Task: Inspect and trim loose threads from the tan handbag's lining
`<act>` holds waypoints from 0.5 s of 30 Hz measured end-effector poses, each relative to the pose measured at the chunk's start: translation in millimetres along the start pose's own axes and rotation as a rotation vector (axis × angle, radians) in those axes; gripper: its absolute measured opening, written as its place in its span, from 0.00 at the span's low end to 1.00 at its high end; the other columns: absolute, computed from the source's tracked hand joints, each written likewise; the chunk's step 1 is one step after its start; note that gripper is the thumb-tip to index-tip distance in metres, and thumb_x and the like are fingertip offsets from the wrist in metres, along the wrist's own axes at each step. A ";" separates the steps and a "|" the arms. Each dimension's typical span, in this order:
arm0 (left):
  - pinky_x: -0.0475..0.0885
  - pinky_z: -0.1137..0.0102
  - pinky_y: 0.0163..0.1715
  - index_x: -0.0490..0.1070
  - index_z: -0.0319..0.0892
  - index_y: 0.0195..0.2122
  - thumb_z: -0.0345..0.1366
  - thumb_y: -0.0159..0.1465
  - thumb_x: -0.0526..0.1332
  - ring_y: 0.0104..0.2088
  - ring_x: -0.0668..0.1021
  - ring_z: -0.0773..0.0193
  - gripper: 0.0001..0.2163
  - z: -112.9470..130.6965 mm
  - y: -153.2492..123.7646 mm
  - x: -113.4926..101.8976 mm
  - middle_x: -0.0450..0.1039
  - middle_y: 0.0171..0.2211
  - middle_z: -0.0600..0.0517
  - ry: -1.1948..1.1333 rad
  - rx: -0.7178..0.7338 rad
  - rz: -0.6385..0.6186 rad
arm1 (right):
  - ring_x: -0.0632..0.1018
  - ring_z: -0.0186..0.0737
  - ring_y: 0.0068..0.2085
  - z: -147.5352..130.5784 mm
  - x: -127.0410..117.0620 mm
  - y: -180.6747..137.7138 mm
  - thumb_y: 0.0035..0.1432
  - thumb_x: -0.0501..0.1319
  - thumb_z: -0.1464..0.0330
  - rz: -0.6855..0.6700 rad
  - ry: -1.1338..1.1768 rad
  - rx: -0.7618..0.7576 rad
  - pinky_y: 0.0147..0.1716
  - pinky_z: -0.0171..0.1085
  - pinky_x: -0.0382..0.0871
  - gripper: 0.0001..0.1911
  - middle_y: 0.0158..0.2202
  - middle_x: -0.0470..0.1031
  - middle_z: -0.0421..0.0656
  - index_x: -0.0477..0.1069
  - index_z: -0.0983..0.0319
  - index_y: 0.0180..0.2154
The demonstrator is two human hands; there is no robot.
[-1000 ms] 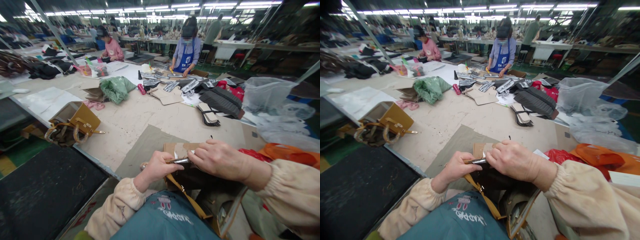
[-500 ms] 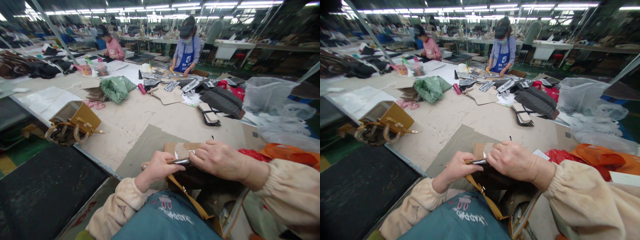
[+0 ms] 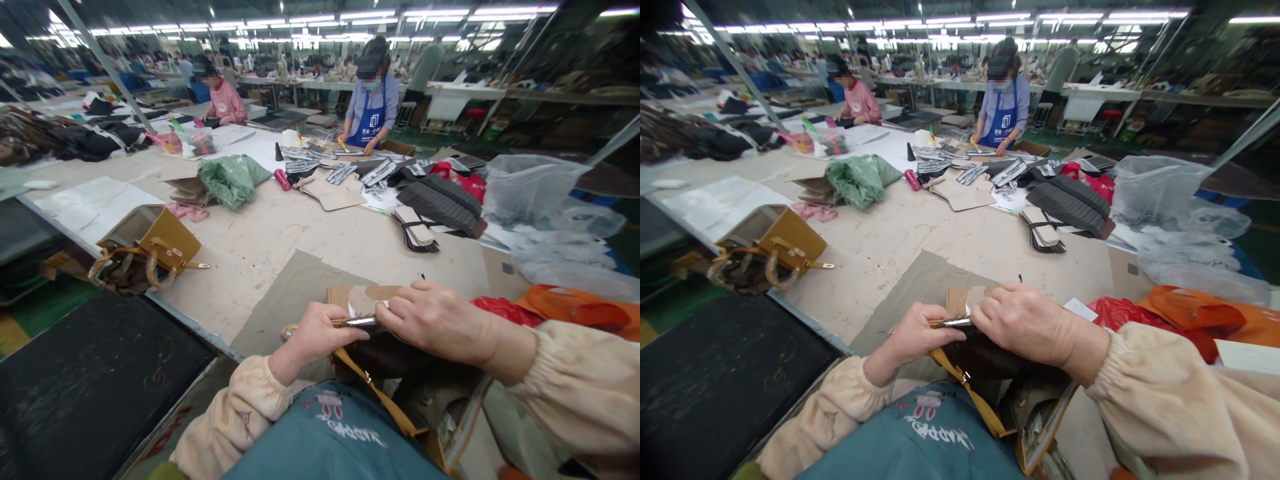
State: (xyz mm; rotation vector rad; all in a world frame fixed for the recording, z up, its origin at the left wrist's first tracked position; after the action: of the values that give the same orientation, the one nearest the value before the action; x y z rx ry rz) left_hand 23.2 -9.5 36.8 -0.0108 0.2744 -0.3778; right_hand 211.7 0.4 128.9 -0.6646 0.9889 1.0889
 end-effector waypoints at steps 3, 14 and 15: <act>0.54 0.77 0.20 0.75 0.35 0.23 0.46 0.49 0.66 0.21 0.61 0.73 0.16 0.1 -0.6 0.2 0.59 0.18 0.58 0.016 -0.001 -0.003 | 0.64 0.37 0.26 0.1 -2.4 1.8 0.60 0.53 0.70 0.011 0.029 0.029 0.29 0.38 0.49 0.06 0.24 0.67 0.39 0.65 0.61 0.31; 0.55 0.77 0.21 0.76 0.34 0.24 0.44 0.49 0.66 0.22 0.63 0.72 0.15 2.6 -1.4 -1.7 0.62 0.18 0.57 -0.019 -0.018 -0.004 | 0.64 0.37 0.27 3.5 -4.1 3.8 0.60 0.52 0.69 0.018 0.058 0.006 0.29 0.38 0.50 0.07 0.24 0.68 0.40 0.66 0.62 0.31; 0.55 0.77 0.21 0.76 0.34 0.24 0.44 0.49 0.66 0.22 0.63 0.72 0.15 2.5 -1.4 -1.7 0.62 0.18 0.57 -0.023 -0.021 -0.004 | 0.64 0.37 0.27 3.2 -3.9 3.9 0.60 0.52 0.70 0.018 0.049 0.009 0.28 0.38 0.50 0.06 0.24 0.67 0.40 0.66 0.62 0.31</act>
State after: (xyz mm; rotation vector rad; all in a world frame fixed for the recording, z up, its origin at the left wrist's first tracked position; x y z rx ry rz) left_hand 21.8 -10.3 39.7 -0.0363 0.2557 -0.3782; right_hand 208.6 2.8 133.9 -0.6791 1.0435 1.0873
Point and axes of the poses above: each hand's wrist, its own y-axis towards the middle knuckle, its own x-axis out of the palm, z = x × y, the point moved 1 cm from there along y, towards the middle knuckle
